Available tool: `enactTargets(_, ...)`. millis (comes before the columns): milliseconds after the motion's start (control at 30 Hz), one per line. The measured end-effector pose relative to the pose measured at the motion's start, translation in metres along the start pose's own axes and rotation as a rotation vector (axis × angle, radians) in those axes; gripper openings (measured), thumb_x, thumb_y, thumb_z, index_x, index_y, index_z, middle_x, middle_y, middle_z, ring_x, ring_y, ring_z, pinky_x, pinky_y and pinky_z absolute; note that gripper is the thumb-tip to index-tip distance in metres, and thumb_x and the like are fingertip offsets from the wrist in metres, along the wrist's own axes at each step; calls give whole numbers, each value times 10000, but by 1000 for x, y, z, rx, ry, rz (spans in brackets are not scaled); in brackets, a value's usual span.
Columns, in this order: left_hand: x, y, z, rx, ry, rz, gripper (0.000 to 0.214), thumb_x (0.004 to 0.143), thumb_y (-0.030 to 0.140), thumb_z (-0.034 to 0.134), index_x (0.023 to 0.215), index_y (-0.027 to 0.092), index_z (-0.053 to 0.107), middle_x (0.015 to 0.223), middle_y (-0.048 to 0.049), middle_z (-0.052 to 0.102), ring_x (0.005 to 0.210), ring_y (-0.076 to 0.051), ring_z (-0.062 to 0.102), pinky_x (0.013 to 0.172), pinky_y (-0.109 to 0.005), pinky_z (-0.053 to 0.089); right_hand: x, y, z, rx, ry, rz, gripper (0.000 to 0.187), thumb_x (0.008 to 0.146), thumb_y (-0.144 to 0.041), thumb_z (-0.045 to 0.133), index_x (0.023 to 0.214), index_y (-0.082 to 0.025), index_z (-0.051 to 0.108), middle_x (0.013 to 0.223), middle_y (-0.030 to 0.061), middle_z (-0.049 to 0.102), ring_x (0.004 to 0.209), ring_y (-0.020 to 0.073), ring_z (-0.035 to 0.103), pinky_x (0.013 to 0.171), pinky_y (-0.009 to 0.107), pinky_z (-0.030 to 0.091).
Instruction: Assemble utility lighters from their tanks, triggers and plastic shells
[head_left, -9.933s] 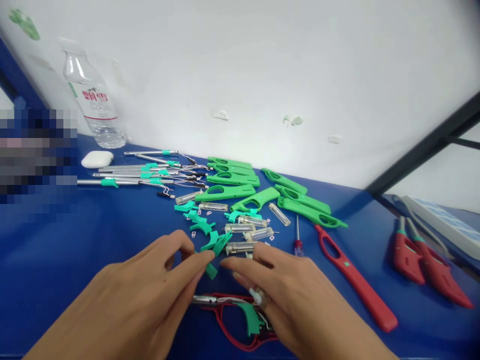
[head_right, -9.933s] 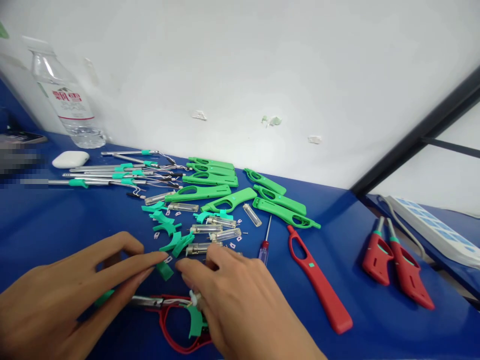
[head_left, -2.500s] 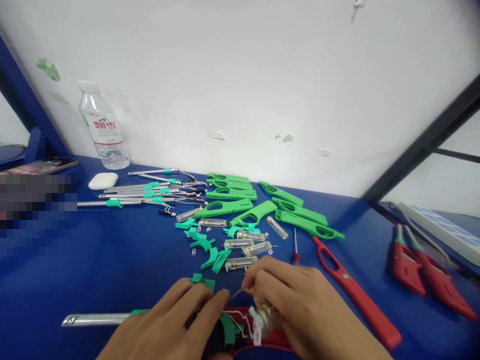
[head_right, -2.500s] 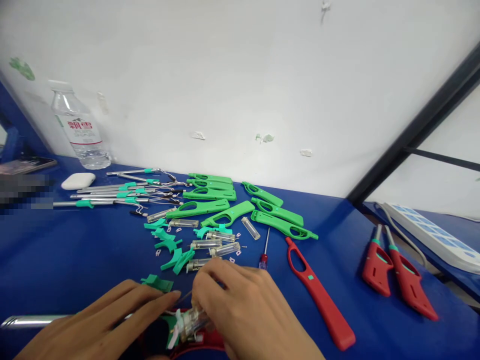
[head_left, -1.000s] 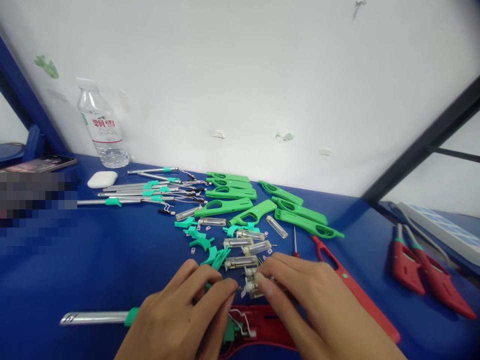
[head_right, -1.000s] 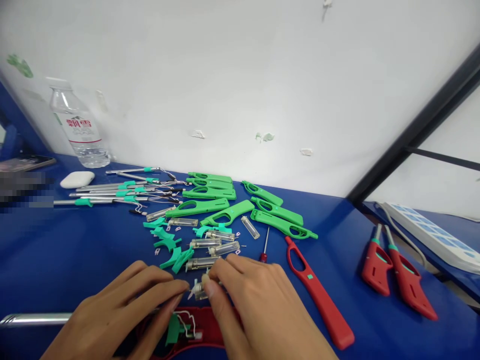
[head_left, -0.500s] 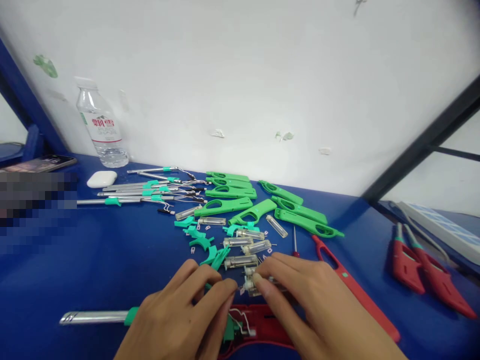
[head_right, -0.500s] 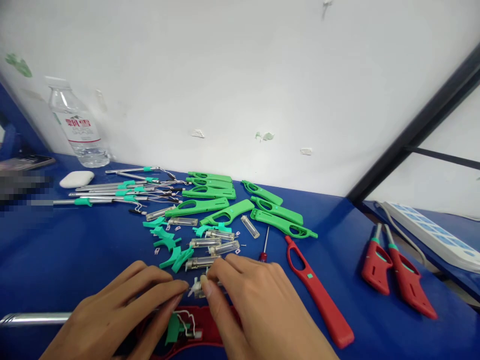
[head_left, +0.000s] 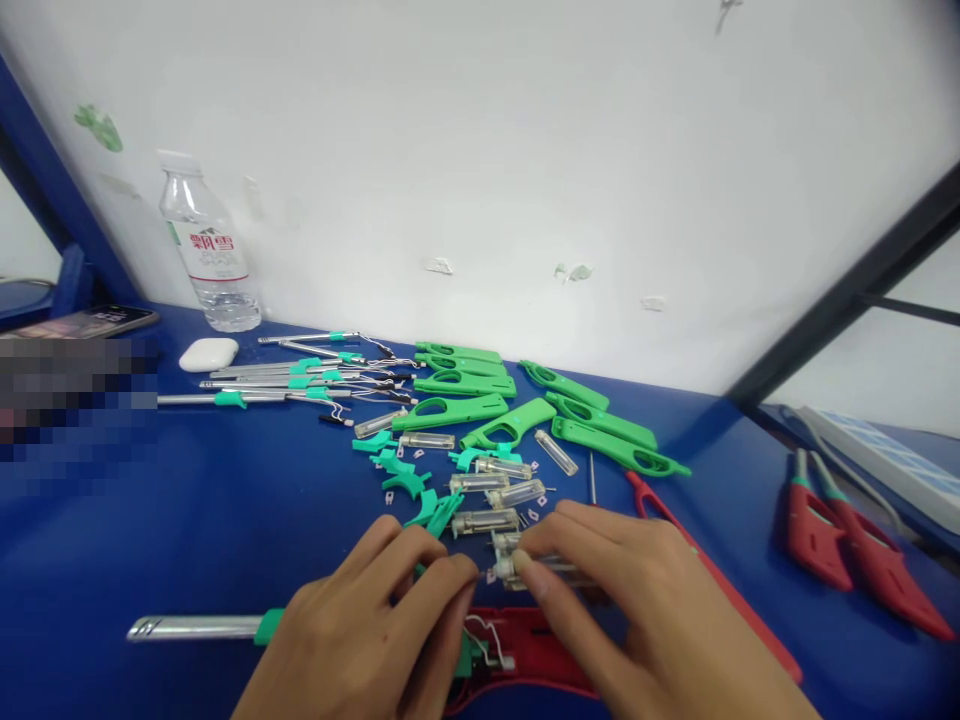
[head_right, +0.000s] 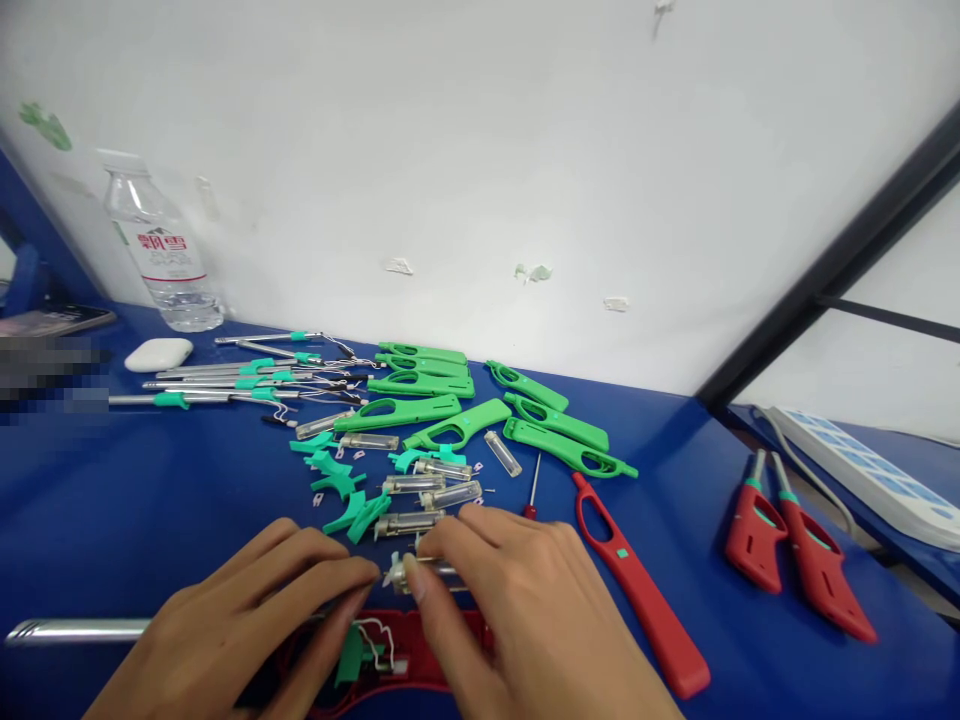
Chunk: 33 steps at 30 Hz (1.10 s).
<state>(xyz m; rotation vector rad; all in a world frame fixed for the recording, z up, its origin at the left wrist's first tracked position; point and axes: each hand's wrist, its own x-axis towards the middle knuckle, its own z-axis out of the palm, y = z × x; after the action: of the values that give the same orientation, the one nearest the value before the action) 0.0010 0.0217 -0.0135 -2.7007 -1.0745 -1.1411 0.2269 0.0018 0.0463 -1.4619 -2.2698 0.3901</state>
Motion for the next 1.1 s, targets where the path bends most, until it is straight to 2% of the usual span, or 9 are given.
enactTargets(400, -2, 2, -1, 14, 12, -12, 219, 1024, 112, 529, 1186, 234, 612, 969, -35, 686, 834, -210, 663, 736, -323, 633, 0, 0, 1, -7, -24, 19, 173, 1082, -254, 548, 965, -288, 671, 914, -60, 734, 842, 160, 699, 723, 270, 465)
enactTargets(633, -3, 1, 0, -23, 25, -10, 181, 1051, 123, 507, 1156, 227, 613, 958, -27, 663, 826, -197, 621, 747, -322, 621, 0, 3, -1, 25, -28, -34, 120, 1075, -271, 593, 993, -297, 676, 944, -69, 738, 859, 156, 706, 717, 256, 468)
enactTargets(767, -3, -3, 2, -11, 1, 4, 204, 1054, 118, 499, 1198, 218, 604, 973, -35, 663, 818, -197, 614, 700, -310, 605, 1, 8, 0, 4, -18, -77, 58, 1048, -263, 658, 1038, -310, 691, 922, -72, 735, 834, 148, 712, 687, 240, 471)
enactTargets(933, -5, -4, 3, 11, -5, 19, 201, 1057, 100, 487, 1172, 212, 607, 963, -30, 659, 783, -183, 607, 740, -325, 609, 2, 15, 1, -42, 2, -122, 174, 985, -188, 738, 1099, -319, 723, 949, -64, 745, 827, 146, 726, 672, 222, 493)
enactTargets(1100, -4, -4, 2, 16, -4, 33, 198, 1058, 99, 478, 1140, 215, 616, 959, -29, 660, 765, -184, 595, 679, -308, 593, 2, 18, 1, -34, 23, -145, 200, 1001, -190, 713, 1144, -328, 738, 978, -56, 753, 838, 146, 731, 696, 219, 517)
